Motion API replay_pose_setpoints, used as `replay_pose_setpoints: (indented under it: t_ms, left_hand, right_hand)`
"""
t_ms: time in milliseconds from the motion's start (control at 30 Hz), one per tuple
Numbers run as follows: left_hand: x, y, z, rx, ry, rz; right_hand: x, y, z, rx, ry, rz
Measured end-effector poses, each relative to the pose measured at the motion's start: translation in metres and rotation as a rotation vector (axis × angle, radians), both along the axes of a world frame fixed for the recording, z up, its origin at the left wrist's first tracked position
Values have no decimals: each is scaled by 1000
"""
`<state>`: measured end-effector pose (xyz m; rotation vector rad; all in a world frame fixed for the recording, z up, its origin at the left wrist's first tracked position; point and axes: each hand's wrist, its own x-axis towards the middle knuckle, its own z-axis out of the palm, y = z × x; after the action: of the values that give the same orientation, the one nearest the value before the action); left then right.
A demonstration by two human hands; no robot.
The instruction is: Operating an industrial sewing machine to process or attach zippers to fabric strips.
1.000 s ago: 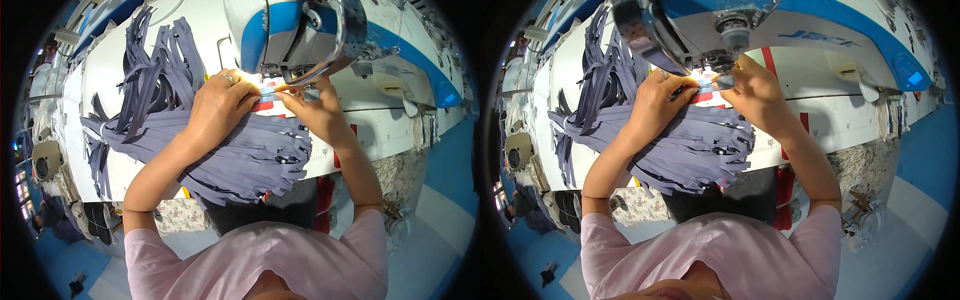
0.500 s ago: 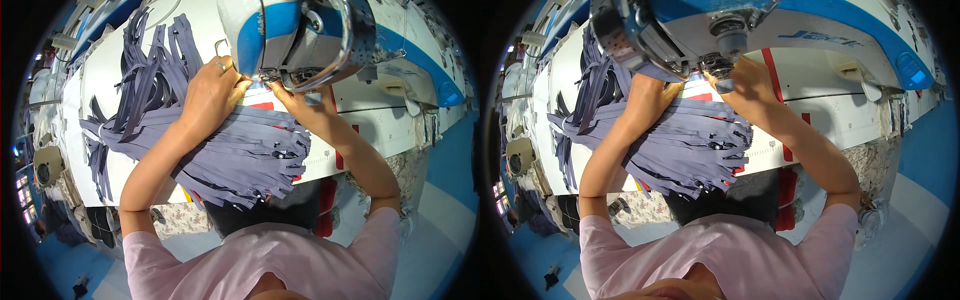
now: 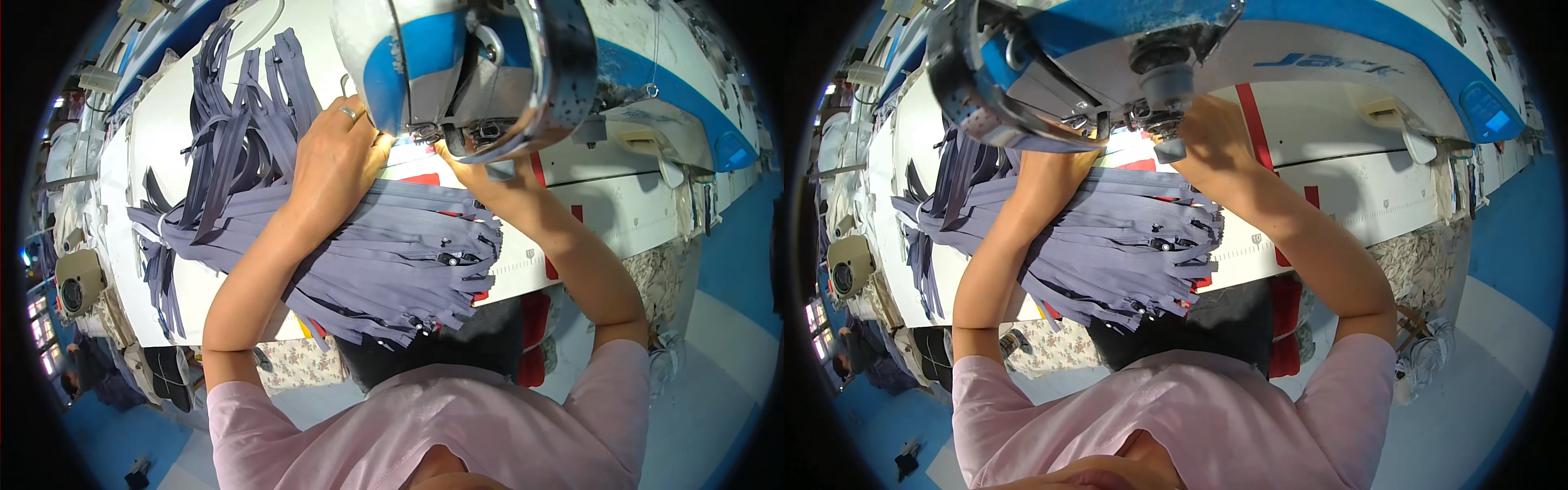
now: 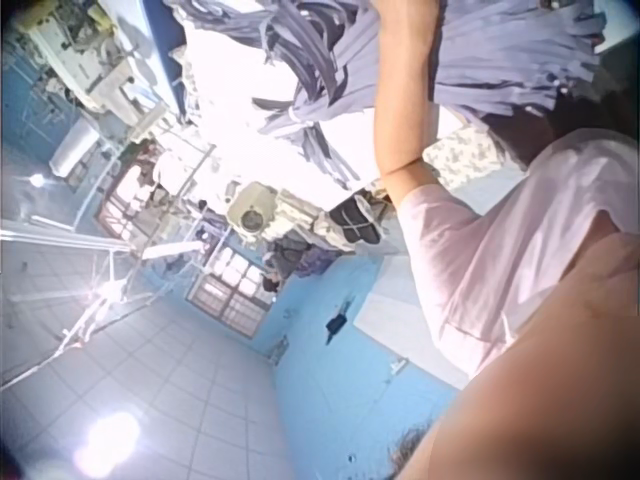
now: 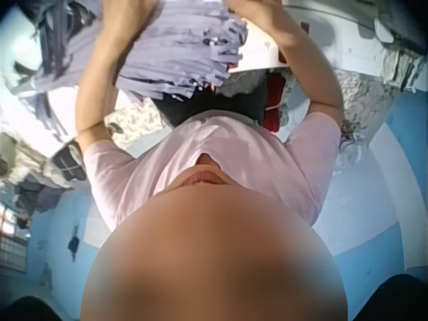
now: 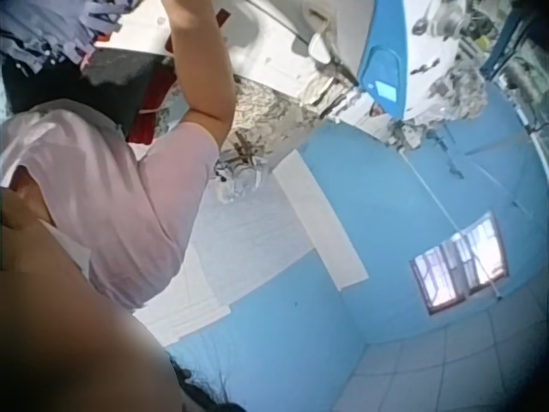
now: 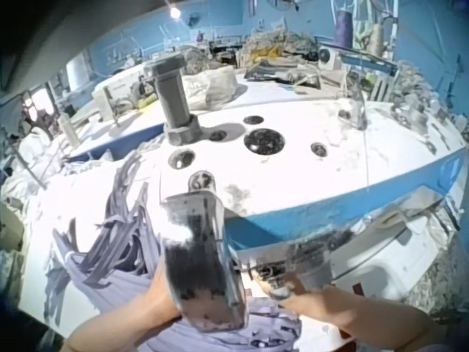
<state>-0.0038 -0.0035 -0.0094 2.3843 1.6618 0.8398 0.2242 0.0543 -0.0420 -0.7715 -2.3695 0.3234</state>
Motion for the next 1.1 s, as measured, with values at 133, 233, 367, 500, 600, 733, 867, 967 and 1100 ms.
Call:
replay_pose_setpoints:
  t_ms: [133, 233, 367, 500, 600, 733, 867, 967, 1100]
  left_hand:
    - [-1, 1, -2, -3, 41, 6]
    - [-2, 1, -4, 24, 49, 2]
    - [-3, 1, -5, 0, 63, 14]
    - [-2, 2, -4, -22, 55, 28]
    - [-1, 2, -5, -30, 77, 49]
    - [-1, 3, -5, -19, 50, 44]
    - [-1, 3, -5, 57, 41, 24]
    - [0, 2, -5, 52, 55, 22]
    - [0, 0, -5, 29, 71, 35]
  right_hand:
    - [0, -1, 8, -22, -100, 19]
    - [0, 0, 9, -13, -119, 23]
    - [-1, 1, 5, 3, -115, 20]
    - [-3, 2, 10, -3, -189, 1]
    - [-8, 4, 24, -127, -578, 34]
    - [-11, 9, 37, -307, -1335, 80]
    - [-9, 13, 19, -316, -1178, 56]
    - [-4, 13, 1, -170, -1163, 95]
    - [2, 5, 7, -81, -808, 8]
